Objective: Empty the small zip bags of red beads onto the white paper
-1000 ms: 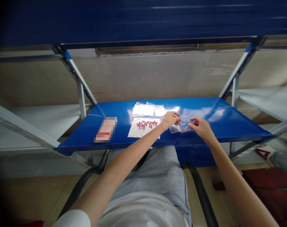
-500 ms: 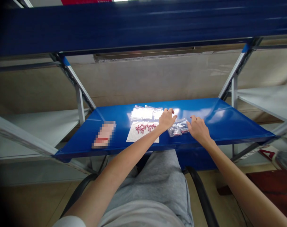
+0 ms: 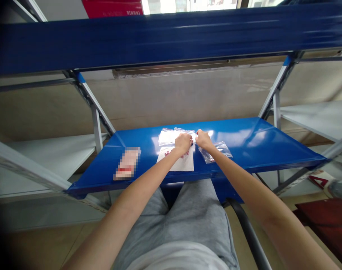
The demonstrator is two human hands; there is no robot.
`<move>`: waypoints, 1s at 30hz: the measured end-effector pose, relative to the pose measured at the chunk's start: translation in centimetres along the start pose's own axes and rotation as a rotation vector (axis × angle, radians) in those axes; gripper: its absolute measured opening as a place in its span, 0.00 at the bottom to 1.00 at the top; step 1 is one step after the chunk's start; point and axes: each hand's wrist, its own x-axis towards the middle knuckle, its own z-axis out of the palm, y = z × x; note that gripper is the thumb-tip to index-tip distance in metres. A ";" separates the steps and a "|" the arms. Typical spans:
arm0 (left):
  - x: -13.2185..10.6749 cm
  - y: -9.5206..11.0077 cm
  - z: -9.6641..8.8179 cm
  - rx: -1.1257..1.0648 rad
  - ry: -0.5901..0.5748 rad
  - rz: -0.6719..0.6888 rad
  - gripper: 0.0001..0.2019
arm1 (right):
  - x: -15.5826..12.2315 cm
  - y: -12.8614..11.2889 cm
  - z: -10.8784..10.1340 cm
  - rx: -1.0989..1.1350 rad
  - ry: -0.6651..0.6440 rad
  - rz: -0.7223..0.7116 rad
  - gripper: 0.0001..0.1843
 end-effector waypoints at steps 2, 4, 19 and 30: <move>-0.2 -0.1 -0.2 0.006 0.054 0.046 0.13 | -0.1 -0.1 0.1 0.086 0.027 0.058 0.15; -0.5 -0.3 -0.6 0.009 0.109 0.085 0.15 | -0.3 -0.4 -0.1 0.196 0.040 0.109 0.19; -13.6 -5.4 -4.4 -0.453 0.519 0.247 0.20 | -11.3 -6.1 -1.1 0.894 -0.025 -0.125 0.22; -16.2 -4.7 -6.9 0.069 0.403 0.050 0.29 | -14.6 -9.0 1.1 0.738 -0.191 -0.247 0.22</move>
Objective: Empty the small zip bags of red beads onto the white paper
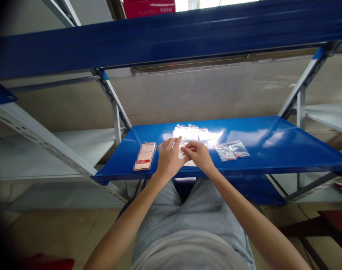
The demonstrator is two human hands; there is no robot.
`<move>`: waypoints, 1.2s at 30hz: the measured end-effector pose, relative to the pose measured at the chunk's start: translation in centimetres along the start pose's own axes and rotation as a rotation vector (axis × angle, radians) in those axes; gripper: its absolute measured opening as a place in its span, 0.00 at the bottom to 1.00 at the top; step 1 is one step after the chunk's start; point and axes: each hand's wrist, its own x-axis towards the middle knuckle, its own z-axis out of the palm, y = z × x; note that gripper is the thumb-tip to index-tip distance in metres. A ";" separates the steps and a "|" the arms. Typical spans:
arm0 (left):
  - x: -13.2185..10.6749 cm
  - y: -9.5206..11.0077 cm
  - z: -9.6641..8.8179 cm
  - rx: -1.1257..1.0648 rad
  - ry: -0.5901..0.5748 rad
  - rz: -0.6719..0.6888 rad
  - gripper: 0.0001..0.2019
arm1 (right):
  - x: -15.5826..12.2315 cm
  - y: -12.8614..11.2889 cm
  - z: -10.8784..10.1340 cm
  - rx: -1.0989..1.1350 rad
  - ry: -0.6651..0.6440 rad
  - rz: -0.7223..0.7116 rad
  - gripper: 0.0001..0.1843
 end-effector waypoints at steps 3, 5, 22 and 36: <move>-0.1 -0.1 -0.3 -0.011 -0.003 -0.024 0.27 | -0.2 -0.6 0.1 0.085 -0.039 0.055 0.22; -0.2 -0.2 -0.4 0.009 0.008 -0.009 0.28 | -0.3 -0.9 0.2 0.110 -0.043 0.081 0.22; -0.8 -1.1 -1.2 0.111 0.021 -0.038 0.31 | 0.7 -1.9 0.7 0.174 -0.167 0.146 0.22; -0.6 -2.0 -0.8 -0.030 -0.040 -0.046 0.25 | 0.6 -2.1 -0.7 0.133 -0.289 0.174 0.31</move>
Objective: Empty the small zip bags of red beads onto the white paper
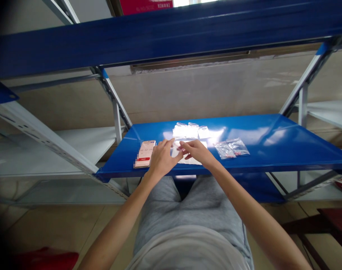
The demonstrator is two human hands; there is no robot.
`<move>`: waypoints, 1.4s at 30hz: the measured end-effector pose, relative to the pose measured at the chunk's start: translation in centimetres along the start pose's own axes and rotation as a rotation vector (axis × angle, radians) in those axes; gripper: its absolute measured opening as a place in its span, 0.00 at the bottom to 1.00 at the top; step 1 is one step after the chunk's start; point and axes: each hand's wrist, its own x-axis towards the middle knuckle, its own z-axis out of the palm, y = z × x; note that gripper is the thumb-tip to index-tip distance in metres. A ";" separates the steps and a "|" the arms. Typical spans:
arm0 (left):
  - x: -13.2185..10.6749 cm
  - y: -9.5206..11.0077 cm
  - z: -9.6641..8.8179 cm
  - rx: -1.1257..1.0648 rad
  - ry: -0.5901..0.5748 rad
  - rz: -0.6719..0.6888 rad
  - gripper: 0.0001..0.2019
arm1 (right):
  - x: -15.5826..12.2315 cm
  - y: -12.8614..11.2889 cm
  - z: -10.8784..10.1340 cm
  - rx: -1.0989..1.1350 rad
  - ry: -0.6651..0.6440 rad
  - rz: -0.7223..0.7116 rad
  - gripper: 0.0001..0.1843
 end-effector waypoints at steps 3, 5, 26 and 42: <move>0.3 -1.3 -0.1 -0.154 -0.001 0.009 0.21 | 0.0 -0.1 -0.4 0.004 -0.020 -0.013 0.26; 0.5 -2.0 -0.2 -0.219 0.016 -0.005 0.21 | 0.3 0.3 -0.8 -0.064 0.025 -0.054 0.21; 0.1 -2.2 0.9 -0.111 -0.240 0.058 0.20 | 1.5 5.9 -1.6 -1.095 0.174 -0.092 0.09; 0.1 -2.4 1.8 -0.227 -0.228 0.117 0.19 | 1.7 4.5 -1.7 -0.803 0.279 -0.230 0.08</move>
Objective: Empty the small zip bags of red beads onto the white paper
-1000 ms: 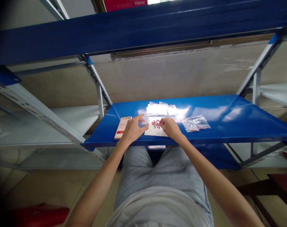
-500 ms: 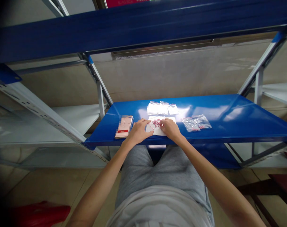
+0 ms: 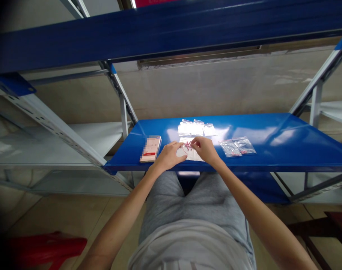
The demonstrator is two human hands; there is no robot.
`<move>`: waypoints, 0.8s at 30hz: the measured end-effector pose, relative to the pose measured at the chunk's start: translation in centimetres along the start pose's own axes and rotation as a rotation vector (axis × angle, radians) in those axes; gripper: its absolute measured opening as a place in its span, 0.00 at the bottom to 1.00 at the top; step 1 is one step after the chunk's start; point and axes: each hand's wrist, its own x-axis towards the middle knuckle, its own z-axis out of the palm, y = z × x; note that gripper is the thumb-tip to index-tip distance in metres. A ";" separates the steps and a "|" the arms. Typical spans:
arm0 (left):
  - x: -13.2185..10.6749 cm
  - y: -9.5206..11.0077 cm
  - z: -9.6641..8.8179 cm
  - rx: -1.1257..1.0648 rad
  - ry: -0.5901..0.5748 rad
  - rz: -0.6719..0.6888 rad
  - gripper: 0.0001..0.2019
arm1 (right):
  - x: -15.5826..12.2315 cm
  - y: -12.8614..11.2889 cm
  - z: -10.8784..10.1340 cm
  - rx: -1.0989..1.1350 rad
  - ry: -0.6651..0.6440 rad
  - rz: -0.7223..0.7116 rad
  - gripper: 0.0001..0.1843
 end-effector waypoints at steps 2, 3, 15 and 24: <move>0.0 0.1 0.1 -0.026 0.013 0.020 0.20 | 0.0 -0.7 -0.3 0.104 -0.025 0.003 0.10; 0.0 0.2 0.1 -0.043 0.021 0.030 0.21 | 0.0 -1.0 -0.4 0.143 -0.048 -0.005 0.10; 0.0 -0.1 -0.4 -0.083 0.056 0.056 0.20 | 0.5 0.6 -2.3 -0.096 -0.054 0.033 0.11; -0.1 0.0 -0.3 -0.063 0.053 0.049 0.24 | 0.2 2.8 -2.1 -0.353 -0.191 0.131 0.09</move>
